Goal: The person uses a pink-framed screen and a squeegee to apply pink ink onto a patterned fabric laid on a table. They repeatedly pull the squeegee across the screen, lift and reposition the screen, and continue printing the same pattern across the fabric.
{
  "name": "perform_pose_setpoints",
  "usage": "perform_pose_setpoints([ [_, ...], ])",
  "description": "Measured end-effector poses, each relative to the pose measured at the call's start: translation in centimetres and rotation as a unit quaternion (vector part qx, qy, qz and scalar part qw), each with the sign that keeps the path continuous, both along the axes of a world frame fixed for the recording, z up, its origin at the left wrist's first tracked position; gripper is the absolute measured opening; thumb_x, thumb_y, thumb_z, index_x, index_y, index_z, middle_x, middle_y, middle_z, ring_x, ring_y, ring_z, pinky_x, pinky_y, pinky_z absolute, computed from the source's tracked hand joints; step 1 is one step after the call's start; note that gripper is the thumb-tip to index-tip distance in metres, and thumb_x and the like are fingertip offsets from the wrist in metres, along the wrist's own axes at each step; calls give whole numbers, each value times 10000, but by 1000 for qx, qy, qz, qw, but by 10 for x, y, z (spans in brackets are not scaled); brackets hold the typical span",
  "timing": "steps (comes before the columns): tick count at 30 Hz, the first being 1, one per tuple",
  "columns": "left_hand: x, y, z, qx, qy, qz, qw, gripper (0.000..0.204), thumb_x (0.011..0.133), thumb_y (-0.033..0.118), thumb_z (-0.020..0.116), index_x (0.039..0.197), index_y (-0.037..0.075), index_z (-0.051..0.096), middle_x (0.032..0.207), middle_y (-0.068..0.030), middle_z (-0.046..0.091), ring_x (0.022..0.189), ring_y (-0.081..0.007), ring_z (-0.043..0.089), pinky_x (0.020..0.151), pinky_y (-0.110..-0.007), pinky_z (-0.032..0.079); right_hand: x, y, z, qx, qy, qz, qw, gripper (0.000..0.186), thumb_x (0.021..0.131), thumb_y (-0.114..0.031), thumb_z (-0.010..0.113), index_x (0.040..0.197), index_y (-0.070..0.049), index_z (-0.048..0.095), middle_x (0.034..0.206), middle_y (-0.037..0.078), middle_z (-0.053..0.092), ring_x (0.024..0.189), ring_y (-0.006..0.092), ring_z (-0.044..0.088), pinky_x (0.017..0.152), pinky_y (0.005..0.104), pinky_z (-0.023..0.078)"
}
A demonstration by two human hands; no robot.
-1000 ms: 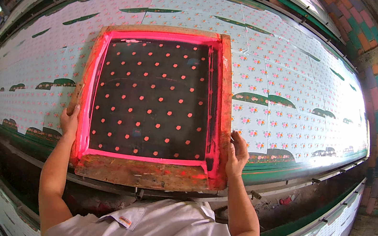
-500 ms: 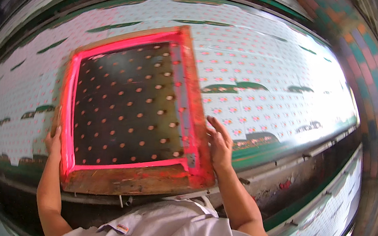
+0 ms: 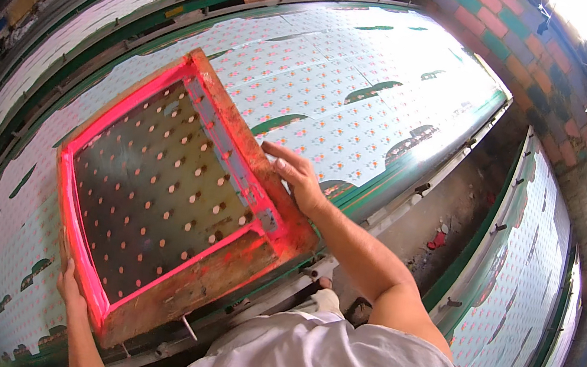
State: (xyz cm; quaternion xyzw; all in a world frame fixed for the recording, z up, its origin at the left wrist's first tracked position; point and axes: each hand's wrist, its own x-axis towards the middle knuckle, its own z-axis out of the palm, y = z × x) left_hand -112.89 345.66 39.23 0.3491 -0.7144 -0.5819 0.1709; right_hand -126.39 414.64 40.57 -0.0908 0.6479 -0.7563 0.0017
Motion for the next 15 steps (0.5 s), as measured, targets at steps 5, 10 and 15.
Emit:
perform_pose_setpoints([
  [5, -56, 125, 12, -27, 1, -4, 1000, 502, 1021, 302, 821, 1339, -75, 728, 1237, -153, 770, 1054, -256, 755, 953, -387, 601, -52, 131, -17, -1, -27, 67, 997, 796, 1059, -514, 695, 1628, 16, 525, 1480, 204, 690, 1296, 248, 698, 1069, 395, 575],
  [10, -104, 286, -10, -56, 15, 22, 998, 432, 1023, 233, 822, 1300, -85, 732, 1241, -147, 773, 1044, -235, 754, 952, -392, 605, -107, 279, -47, 19, -58, 66, 996, 720, 1104, -477, 625, 1647, -17, 513, 1590, 149, 608, 1365, 242, 651, 1115, 387, 554],
  [15, -124, 439, -55, -67, 24, 47, 996, 329, 1006, 219, 842, 1202, -31, 751, 1150, -112, 786, 1022, -197, 737, 935, -371, 581, -136, 412, -79, 32, -148, 22, 988, 614, 1167, -389, 529, 1642, -2, 496, 925, 35, 679, 727, 98, 601, 645, 269, 493],
])
